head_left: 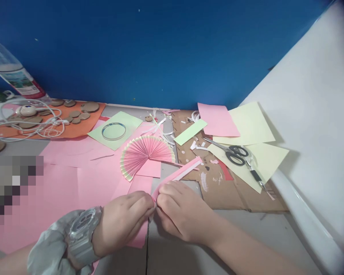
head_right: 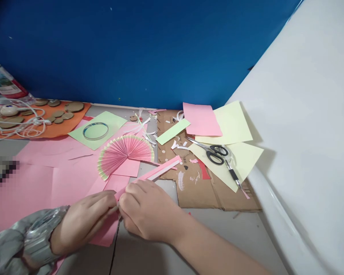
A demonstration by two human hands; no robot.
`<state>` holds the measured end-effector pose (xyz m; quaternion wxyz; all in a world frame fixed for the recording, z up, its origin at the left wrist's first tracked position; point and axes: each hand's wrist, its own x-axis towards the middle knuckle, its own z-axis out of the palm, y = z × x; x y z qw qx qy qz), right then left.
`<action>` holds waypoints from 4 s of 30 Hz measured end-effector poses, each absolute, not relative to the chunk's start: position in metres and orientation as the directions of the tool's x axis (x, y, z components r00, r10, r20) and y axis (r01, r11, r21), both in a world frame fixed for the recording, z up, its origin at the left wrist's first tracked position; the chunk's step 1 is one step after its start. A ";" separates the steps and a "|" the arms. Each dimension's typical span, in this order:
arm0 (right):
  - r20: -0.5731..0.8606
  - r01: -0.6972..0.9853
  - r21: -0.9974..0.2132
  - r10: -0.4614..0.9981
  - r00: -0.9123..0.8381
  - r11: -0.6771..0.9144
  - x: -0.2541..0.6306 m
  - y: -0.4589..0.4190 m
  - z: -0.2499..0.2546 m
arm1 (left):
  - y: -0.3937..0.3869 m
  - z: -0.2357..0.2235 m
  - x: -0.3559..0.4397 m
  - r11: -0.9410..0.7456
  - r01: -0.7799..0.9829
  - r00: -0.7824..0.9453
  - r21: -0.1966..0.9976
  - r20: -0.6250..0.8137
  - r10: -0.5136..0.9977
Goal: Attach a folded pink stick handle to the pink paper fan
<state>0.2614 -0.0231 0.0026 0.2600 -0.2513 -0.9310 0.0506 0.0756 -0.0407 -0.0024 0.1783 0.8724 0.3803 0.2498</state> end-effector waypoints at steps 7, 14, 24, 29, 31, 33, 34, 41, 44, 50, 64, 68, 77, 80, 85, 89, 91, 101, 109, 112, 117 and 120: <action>0.435 0.456 -0.155 0.475 -0.765 0.876 0.264 -0.022 0.004 | -0.040 -0.001 0.077 -0.735 0.572 0.602 0.364 0.422 0.677; 0.422 0.469 -0.142 0.482 -0.768 0.871 0.265 -0.022 0.002 | -0.040 -0.005 0.078 -0.744 0.594 0.599 0.306 0.448 0.663; 0.403 0.453 -0.164 0.479 -0.780 0.876 0.266 -0.022 0.001 | -0.039 -0.006 0.068 -0.797 0.522 0.679 0.304 0.417 0.604; 0.395 0.442 -0.196 0.483 -0.781 0.875 0.265 -0.021 0.002 | -0.039 -0.007 0.067 -0.801 0.509 0.690 0.314 0.408 0.598; 0.391 0.443 -0.209 0.490 -0.779 0.872 0.265 -0.022 0.002 | -0.039 -0.008 0.067 -0.799 0.507 0.689 0.324 0.405 0.601; 0.386 0.444 -0.220 0.496 -0.778 0.868 0.264 -0.022 0.002 | -0.038 -0.009 0.067 -0.801 0.499 0.691 0.331 0.406 0.598; 0.382 0.443 -0.226 0.498 -0.779 0.867 0.264 -0.022 0.002 | -0.038 -0.009 0.067 -0.803 0.494 0.693 0.335 0.406 0.596; 0.370 0.412 -0.253 0.481 -0.795 0.875 0.266 -0.022 0.003 | -0.037 -0.006 0.067 -0.819 0.434 0.723 0.376 0.397 0.566; 0.372 0.400 -0.267 0.476 -0.797 0.877 0.266 -0.022 0.004 | -0.038 -0.005 0.067 -0.815 0.426 0.717 0.392 0.403 0.569; 0.371 0.413 -0.267 0.488 -0.790 0.871 0.265 -0.022 0.002 | -0.039 -0.005 0.069 -0.792 0.472 0.706 0.387 0.374 0.602; 0.351 0.370 -0.303 0.463 -0.814 0.878 0.266 -0.021 0.001 | -0.040 -0.006 0.069 -0.772 0.485 0.673 0.410 0.389 0.629; 0.341 0.389 -0.306 0.482 -0.807 0.869 0.265 -0.021 0.001 | -0.039 -0.004 0.070 -0.773 0.482 0.670 0.413 0.396 0.628; 0.315 0.369 -0.312 0.462 -0.829 0.876 0.267 -0.019 0.001 | -0.038 -0.004 0.070 -0.774 0.474 0.667 0.420 0.402 0.627; 0.303 0.346 -0.327 0.444 -0.843 0.880 0.268 -0.018 0.002 | -0.038 -0.003 0.070 -0.770 0.466 0.669 0.437 0.395 0.629; 0.303 0.363 -0.322 0.459 -0.835 0.874 0.268 -0.018 0.000 | -0.038 -0.003 0.071 -0.765 0.493 0.669 0.414 0.381 0.638; 0.300 0.399 -0.322 0.492 -0.817 0.859 0.267 -0.020 -0.002 | -0.037 -0.004 0.072 -0.773 0.502 0.653 0.388 0.415 0.633; 0.300 0.411 -0.314 0.500 -0.812 0.856 0.266 -0.020 -0.001 | -0.037 -0.004 0.073 -0.771 0.502 0.648 0.392 0.420 0.636; 0.295 0.420 -0.310 0.506 -0.810 0.853 0.268 -0.020 -0.002 | -0.037 -0.006 0.073 -0.769 0.517 0.660 0.376 0.397 0.638; 0.286 0.419 -0.311 0.505 -0.814 0.853 0.268 -0.020 -0.001 | -0.036 -0.005 0.072 -0.766 0.510 0.660 0.393 0.393 0.641; 0.264 0.424 -0.327 0.512 -0.817 0.845 0.268 -0.020 -0.001 | -0.037 -0.006 0.073 -0.761 0.517 0.651 0.392 0.397 0.647; 0.262 0.415 -0.329 0.504 -0.823 0.848 0.268 -0.019 -0.002 | -0.036 -0.005 0.073 -0.763 0.523 0.663 0.380 0.381 0.644; 0.268 0.409 -0.338 0.504 -0.821 0.847 0.268 -0.019 -0.002 | -0.036 -0.002 0.073 -0.758 0.524 0.670 0.388 0.361 0.648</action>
